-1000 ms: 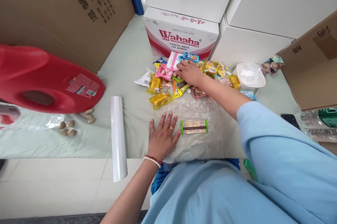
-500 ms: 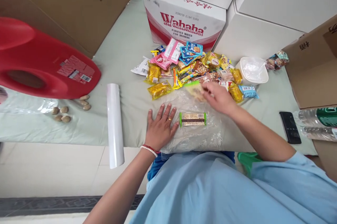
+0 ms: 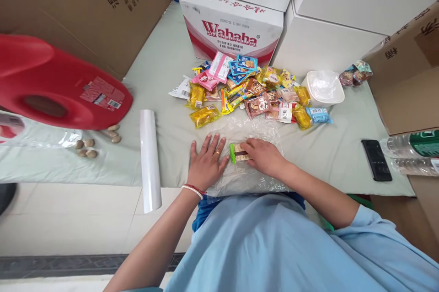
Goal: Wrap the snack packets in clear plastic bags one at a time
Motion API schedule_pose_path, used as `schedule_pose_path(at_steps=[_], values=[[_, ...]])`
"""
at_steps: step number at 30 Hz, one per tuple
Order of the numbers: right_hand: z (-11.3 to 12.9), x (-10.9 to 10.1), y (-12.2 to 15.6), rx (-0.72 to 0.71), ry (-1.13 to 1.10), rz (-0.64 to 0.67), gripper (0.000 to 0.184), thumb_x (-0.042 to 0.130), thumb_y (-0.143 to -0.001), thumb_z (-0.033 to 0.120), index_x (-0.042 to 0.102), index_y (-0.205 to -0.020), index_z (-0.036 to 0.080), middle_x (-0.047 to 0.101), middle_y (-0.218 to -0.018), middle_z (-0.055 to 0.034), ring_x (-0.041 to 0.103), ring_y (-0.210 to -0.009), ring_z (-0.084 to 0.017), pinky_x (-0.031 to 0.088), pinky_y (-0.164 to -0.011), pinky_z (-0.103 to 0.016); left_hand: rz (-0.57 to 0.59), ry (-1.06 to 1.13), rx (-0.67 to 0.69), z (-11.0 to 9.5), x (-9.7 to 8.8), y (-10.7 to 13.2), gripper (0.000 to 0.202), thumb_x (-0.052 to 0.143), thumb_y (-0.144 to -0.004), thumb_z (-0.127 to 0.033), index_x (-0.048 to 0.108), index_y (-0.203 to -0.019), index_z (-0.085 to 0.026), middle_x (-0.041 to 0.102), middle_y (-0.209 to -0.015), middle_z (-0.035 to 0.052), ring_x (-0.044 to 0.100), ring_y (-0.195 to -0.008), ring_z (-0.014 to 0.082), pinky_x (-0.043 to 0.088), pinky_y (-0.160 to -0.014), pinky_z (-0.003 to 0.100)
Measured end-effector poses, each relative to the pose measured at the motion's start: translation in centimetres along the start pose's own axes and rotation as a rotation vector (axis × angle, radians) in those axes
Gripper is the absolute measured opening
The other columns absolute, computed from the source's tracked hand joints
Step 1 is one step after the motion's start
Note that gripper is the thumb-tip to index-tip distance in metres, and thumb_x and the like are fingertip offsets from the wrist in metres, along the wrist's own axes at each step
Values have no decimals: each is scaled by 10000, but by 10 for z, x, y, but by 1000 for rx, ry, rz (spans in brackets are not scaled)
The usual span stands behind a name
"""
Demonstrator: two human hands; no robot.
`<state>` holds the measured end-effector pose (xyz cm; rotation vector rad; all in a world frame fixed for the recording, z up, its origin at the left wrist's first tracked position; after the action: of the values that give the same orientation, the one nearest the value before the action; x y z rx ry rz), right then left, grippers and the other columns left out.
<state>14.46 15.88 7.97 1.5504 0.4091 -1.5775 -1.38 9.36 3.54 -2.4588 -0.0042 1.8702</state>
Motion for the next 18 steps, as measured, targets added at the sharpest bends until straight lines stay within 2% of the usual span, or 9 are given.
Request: schedule_pose_path(at_steps=[3,7,13,18], values=[[1,-1,-2,33,21,28,542,685,-963,340,518,-1462,209,618,-1358,-156,637,-1157,-308,532,-920,-393,6,-3,3,0,1,0,625,388,-1058,-495,350,-1641,-272,327,-1714,100,266,-1607,332,50,-1273,713],[1,-5,0,45,21,33,522,670,-956,307,533,-1447,199,639,-1305,-150,649,-1128,-302,529,-880,-371,2,3,-4,1,2,0,627,391,-1056,-496,354,-1640,-274,338,-1709,111,266,-1608,332,43,-1275,714],[-1,-18,7,31,-5,-33,478,668,-945,289,560,-1406,215,642,-1293,-145,666,-1071,-301,526,-822,-371,-32,38,5,0,1,1,612,406,-1055,-492,376,-1629,-281,369,-1694,118,296,-1596,335,58,-1267,726],[3,-4,-2,27,-25,-5,483,718,-924,291,582,-1383,220,652,-1272,-144,678,-1072,-297,538,-837,-368,-39,55,4,2,1,1,595,406,-1058,-462,388,-1624,-279,374,-1692,122,308,-1593,328,74,-1274,709]])
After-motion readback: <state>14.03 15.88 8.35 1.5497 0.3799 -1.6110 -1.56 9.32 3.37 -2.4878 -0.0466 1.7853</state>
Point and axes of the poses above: each hand's wrist, its own y-axis away from the middle knuckle, its own x-axis out of the palm, z = x × y, the point moved 7 cm from there along -y, towards the middle knuckle
